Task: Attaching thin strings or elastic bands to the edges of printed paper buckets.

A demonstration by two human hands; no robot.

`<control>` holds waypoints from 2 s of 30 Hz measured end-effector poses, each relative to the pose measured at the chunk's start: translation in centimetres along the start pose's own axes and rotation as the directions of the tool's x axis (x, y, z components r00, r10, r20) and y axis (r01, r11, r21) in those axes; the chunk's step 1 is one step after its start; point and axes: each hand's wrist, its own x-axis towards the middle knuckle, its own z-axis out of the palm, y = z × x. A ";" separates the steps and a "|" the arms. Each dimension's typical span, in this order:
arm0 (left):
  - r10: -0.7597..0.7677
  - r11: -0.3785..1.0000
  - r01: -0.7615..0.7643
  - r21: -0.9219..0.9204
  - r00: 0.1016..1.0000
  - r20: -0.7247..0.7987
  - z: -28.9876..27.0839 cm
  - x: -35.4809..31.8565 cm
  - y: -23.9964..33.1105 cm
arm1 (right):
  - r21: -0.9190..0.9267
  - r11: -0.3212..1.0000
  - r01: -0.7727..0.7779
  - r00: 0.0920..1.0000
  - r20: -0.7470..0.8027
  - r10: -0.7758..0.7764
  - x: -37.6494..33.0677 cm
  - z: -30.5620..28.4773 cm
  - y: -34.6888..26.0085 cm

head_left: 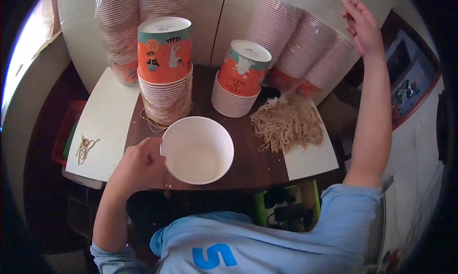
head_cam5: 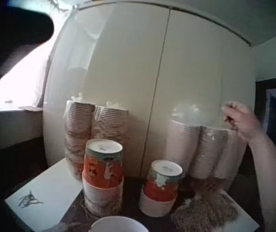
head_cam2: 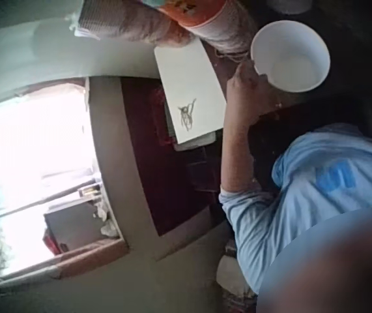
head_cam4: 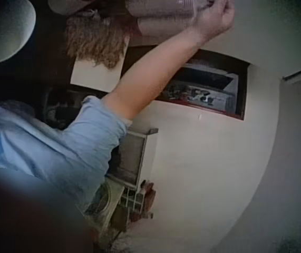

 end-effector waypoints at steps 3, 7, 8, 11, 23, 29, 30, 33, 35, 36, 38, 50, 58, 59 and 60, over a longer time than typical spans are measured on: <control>-0.001 0.997 -0.003 -0.083 0.999 -0.048 -0.2 0.2 -0.1 | -0.107 0.978 0.177 0.940 -0.276 -0.200 -0.6 3.9 -5.5; 0.001 0.991 -0.014 -0.134 0.995 -0.095 -0.2 0.0 -0.2 | -0.636 0.761 0.127 0.986 0.166 -0.025 1.9 2.0 -4.4; 0.043 0.989 -0.057 -0.140 0.994 -0.097 -0.3 -0.2 -0.2 | -0.651 0.751 0.113 0.988 0.155 -0.014 1.5 1.7 -6.4; 0.046 0.988 -0.066 -0.138 0.988 -0.146 -0.2 -0.2 0.2 | -0.202 0.970 0.135 0.904 -0.376 -0.204 1.1 0.3 -8.2; 0.024 0.988 -0.058 -0.146 0.975 -0.221 -0.3 -0.6 -1.8 | -0.686 0.590 0.426 0.797 -0.023 -0.603 5.2 -8.5 -5.9; 0.000 0.955 -0.063 -0.290 0.977 -0.212 -0.2 0.0 -2.6 | -0.291 0.957 -0.008 0.997 -0.070 -0.013 -1.7 1.1 -7.3; -0.033 0.956 -0.034 -0.293 0.974 -0.223 0.0 0.0 -3.4 | -0.168 0.986 -0.013 1.000 -0.011 0.012 -2.9 2.8 -6.0; 0.074 0.979 -0.124 -0.162 0.956 -0.284 0.2 1.0 -2.8 | 0.005 0.998 -0.066 0.986 0.156 0.065 -8.9 7.4 -6.2; 0.152 0.962 -0.210 -0.174 0.943 -0.295 1.0 2.5 -4.3 | 0.095 0.973 -0.212 0.946 0.269 0.180 -13.6 12.5 -5.5; 0.122 0.961 -0.176 -0.212 0.962 -0.246 1.2 3.0 -4.2 | 0.135 0.961 -0.240 0.836 0.532 0.134 -15.1 14.1 -4.4; 0.010 0.928 -0.071 -0.365 0.986 -0.166 2.0 4.0 -4.4 | -0.130 0.890 -0.437 0.645 0.643 0.411 -18.6 18.9 -2.5; -0.149 0.766 0.218 -0.605 0.975 0.163 3.9 3.9 -5.2 | -0.186 0.861 -0.474 0.556 0.695 0.456 -23.5 28.4 10.5; -0.096 0.846 0.116 -0.520 0.993 0.065 3.8 4.0 -4.6 | -0.218 0.882 -0.419 0.599 0.663 0.449 -23.8 28.7 10.1; -0.059 0.867 0.065 -0.494 0.998 0.027 3.9 4.1 -4.8 | -0.220 0.880 -0.421 0.597 0.663 0.452 -23.8 28.8 10.2; -0.059 0.866 0.066 -0.495 0.998 0.030 3.8 4.1 -4.7 | -0.226 0.880 -0.418 0.598 0.661 0.454 -23.8 28.9 10.3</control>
